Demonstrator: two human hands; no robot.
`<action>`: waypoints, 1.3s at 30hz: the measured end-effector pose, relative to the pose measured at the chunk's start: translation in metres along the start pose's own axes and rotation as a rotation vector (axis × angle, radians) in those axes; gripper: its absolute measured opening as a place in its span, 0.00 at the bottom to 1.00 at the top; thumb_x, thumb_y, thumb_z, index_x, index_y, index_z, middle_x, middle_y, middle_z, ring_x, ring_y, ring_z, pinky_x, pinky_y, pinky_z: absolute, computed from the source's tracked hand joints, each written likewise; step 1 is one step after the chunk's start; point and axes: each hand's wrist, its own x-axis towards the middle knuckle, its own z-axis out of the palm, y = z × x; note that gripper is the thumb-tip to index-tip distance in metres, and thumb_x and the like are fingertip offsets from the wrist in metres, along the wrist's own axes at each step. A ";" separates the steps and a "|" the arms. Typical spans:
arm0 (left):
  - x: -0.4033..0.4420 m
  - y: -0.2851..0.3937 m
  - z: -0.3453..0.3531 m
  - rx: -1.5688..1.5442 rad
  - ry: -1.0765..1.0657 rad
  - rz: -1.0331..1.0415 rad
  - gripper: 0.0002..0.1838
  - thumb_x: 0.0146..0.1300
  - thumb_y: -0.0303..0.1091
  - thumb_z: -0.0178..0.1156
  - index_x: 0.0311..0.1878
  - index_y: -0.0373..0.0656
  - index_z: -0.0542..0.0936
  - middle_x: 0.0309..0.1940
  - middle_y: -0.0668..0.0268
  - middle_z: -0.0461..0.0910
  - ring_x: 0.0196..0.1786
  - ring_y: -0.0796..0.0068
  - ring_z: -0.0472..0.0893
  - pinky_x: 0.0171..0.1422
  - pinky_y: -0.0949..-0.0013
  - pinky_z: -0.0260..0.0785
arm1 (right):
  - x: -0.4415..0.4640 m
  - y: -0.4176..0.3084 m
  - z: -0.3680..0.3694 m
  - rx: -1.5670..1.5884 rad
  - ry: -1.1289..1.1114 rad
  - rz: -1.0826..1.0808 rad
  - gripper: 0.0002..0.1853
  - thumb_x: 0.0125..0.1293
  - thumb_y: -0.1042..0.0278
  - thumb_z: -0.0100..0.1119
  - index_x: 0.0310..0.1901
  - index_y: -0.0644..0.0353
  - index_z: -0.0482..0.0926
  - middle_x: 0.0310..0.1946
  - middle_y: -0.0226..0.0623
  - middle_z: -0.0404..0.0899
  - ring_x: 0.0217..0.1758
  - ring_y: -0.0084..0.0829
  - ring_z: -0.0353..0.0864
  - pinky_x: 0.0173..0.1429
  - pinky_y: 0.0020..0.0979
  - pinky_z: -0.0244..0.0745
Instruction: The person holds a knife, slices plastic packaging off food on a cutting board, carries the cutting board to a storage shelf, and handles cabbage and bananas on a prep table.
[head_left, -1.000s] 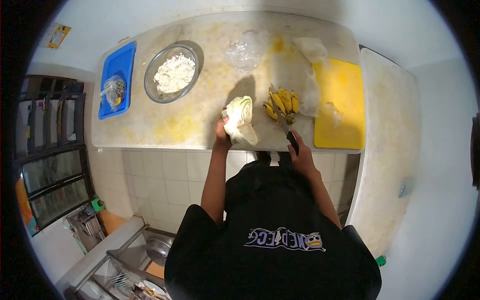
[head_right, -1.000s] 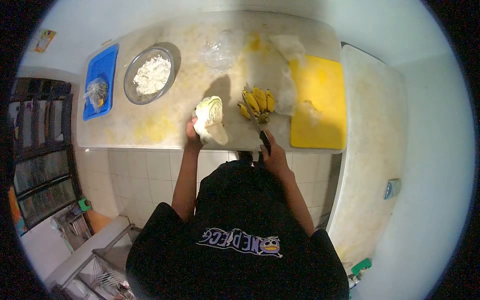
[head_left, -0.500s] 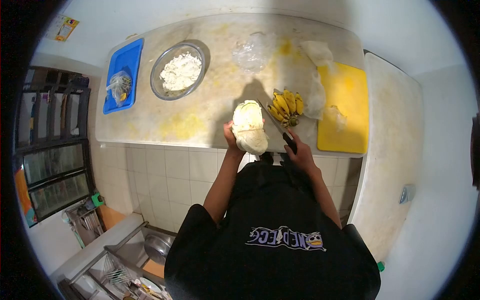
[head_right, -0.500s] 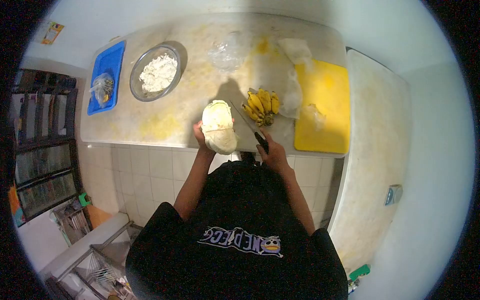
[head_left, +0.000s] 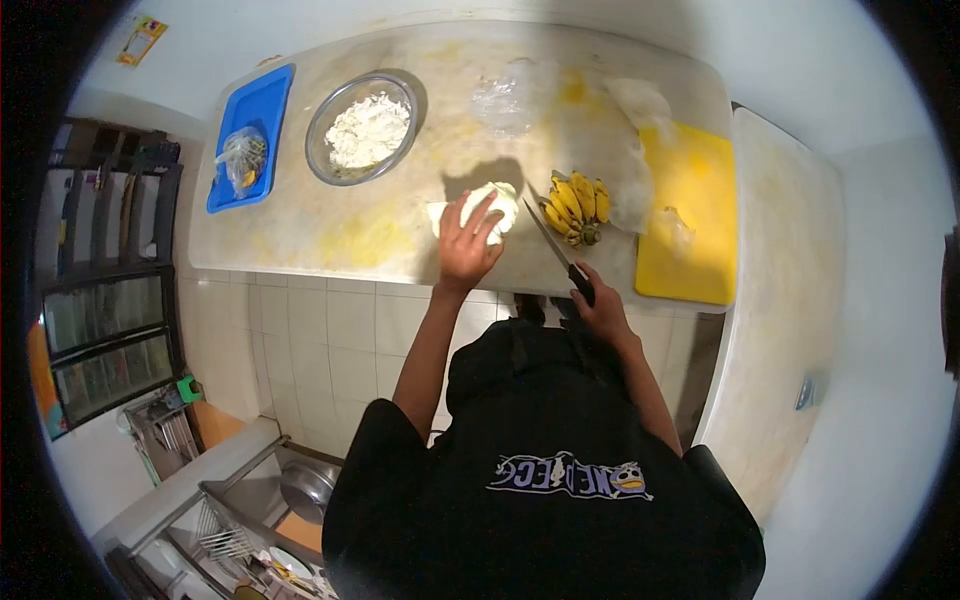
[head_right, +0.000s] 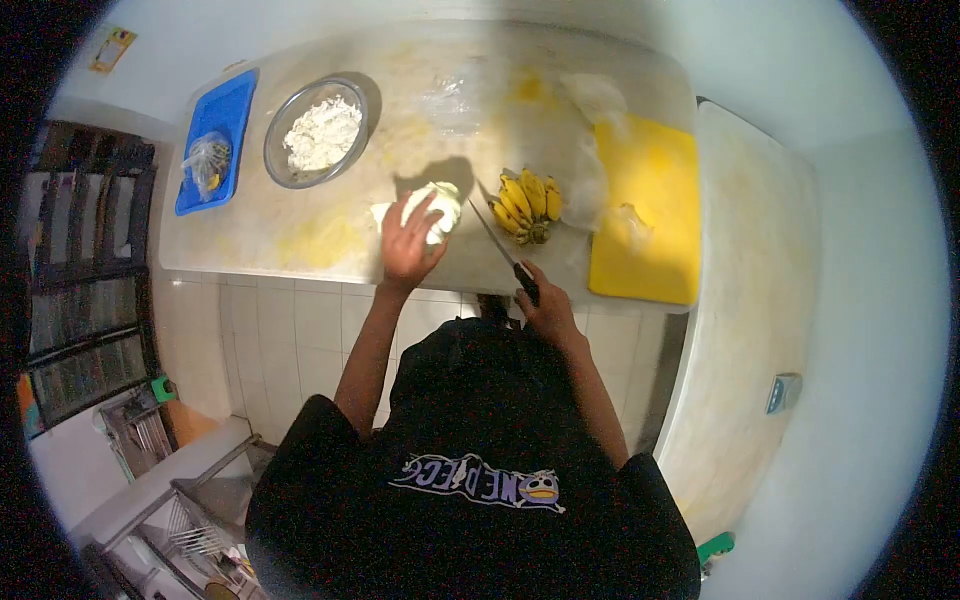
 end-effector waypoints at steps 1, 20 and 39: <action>-0.010 -0.001 0.008 -0.001 -0.072 0.007 0.17 0.52 0.31 0.68 0.48 0.48 0.84 0.69 0.67 0.74 0.74 0.56 0.67 0.74 0.39 0.59 | 0.000 0.001 0.002 0.000 -0.005 -0.008 0.33 0.70 0.59 0.62 0.74 0.45 0.62 0.42 0.55 0.84 0.46 0.59 0.83 0.50 0.51 0.77; -0.052 0.005 0.016 -0.004 0.164 -0.366 0.25 0.64 0.46 0.68 0.59 0.41 0.79 0.69 0.50 0.68 0.72 0.46 0.66 0.75 0.39 0.55 | -0.004 0.006 0.002 0.015 -0.059 0.075 0.31 0.71 0.60 0.60 0.74 0.44 0.63 0.45 0.56 0.84 0.48 0.59 0.83 0.51 0.51 0.77; -0.093 -0.002 0.019 -0.142 0.100 -0.514 0.13 0.54 0.29 0.75 0.41 0.40 0.83 0.41 0.60 0.80 0.48 0.58 0.79 0.53 0.58 0.73 | 0.005 0.009 0.002 0.062 -0.044 -0.001 0.30 0.70 0.61 0.62 0.72 0.45 0.65 0.44 0.56 0.85 0.48 0.58 0.84 0.51 0.49 0.78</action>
